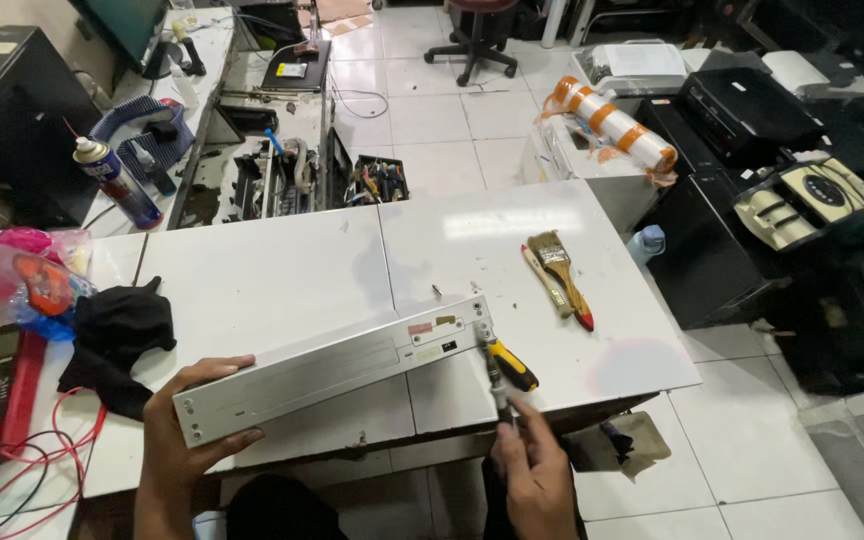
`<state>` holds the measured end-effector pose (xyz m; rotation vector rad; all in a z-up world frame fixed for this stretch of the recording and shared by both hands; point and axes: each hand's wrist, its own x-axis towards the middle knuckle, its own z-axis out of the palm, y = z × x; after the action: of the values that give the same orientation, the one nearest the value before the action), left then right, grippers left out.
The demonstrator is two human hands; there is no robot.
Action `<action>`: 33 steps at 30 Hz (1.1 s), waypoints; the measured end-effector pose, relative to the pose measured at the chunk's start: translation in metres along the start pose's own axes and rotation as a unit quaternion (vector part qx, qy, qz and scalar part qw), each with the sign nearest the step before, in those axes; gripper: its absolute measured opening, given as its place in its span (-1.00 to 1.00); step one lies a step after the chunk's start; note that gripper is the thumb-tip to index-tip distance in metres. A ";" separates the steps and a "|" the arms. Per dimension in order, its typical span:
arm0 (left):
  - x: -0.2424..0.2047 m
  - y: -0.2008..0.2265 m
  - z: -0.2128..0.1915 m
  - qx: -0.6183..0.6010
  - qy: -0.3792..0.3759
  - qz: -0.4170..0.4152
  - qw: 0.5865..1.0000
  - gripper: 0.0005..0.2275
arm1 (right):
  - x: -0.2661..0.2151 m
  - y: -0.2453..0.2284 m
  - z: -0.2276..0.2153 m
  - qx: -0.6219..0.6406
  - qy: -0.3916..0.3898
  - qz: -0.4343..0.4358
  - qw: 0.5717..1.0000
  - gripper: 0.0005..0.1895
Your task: The person disassembles a silver electronic device on a white table using a screwdriver. They remove screws from the back and sides of the device, rotate it to access different areas, and place the removed screws on the table.
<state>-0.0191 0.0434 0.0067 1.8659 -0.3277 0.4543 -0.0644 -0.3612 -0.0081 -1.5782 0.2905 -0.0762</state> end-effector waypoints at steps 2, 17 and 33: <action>-0.001 -0.004 -0.001 -0.016 -0.001 0.006 1.000 -0.36 | 0.002 -0.002 -0.003 -0.012 0.020 0.004 1.000 -0.50; -0.004 -0.002 -0.002 0.000 -0.016 0.026 1.000 -0.36 | 0.006 -0.021 -0.041 0.651 -0.360 0.064 0.665 -0.61; -0.003 0.001 0.000 0.008 -0.001 -0.010 1.000 -0.34 | 0.012 -0.071 -0.083 -0.083 0.115 -0.223 0.964 -0.79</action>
<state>-0.0220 0.0428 0.0064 1.8849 -0.3070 0.4413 -0.0623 -0.4443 0.0630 -1.7817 0.1172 -0.6019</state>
